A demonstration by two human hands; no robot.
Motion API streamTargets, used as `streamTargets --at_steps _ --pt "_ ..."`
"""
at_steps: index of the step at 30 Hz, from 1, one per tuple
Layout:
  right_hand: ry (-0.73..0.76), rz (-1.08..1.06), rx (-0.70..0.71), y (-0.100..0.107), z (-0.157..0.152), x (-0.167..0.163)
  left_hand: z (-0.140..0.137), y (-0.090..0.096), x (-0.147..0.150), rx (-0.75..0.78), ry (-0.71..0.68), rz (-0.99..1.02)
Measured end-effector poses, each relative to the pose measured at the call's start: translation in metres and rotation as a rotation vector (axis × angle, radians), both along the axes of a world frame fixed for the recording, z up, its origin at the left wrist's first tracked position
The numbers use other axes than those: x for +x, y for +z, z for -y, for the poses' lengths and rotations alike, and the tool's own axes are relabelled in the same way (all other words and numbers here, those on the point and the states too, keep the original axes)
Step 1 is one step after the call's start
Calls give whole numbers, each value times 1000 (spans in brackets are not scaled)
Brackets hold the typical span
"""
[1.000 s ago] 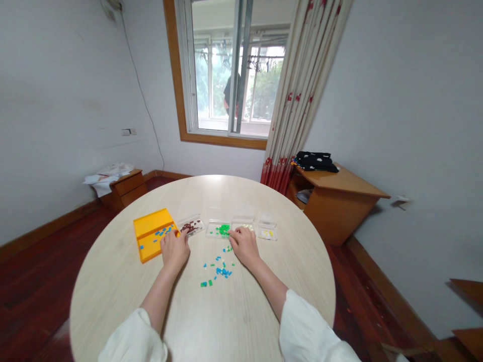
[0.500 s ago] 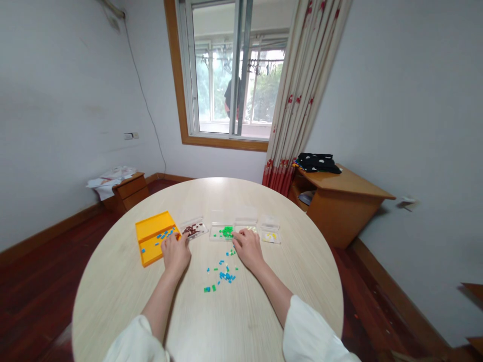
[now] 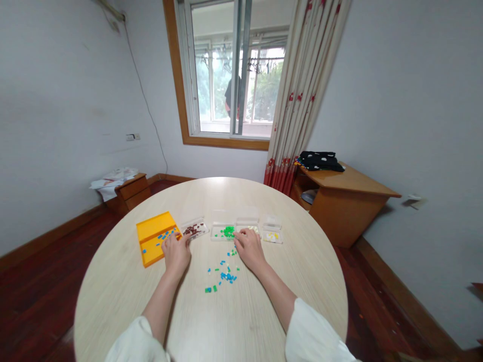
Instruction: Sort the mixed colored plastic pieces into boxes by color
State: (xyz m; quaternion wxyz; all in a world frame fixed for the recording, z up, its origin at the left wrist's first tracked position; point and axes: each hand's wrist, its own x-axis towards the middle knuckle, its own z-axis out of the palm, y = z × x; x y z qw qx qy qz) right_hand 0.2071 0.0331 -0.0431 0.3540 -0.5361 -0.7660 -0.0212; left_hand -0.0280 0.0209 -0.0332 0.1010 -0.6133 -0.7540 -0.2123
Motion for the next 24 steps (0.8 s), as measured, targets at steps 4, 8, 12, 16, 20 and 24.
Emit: streamTargets --at_steps 4,8,12,16,20,24 --pt "5 -14 4 1 1 0 0 -1 -1 0 -2 9" --pt "4 -32 17 2 2 0 -1 -1 -1 5 -5 11" --pt "30 -51 57 1 4 0 -2 -1 -2 -8 11 15" --pt "76 -61 96 2 8 0 -3 -2 -3 -9 4 13" --pt "118 -92 91 2 19 -4 -2 -2 -3 -19 10 20" --pt "156 -113 54 2 33 -9 -1 -2 -3 6 1 21"
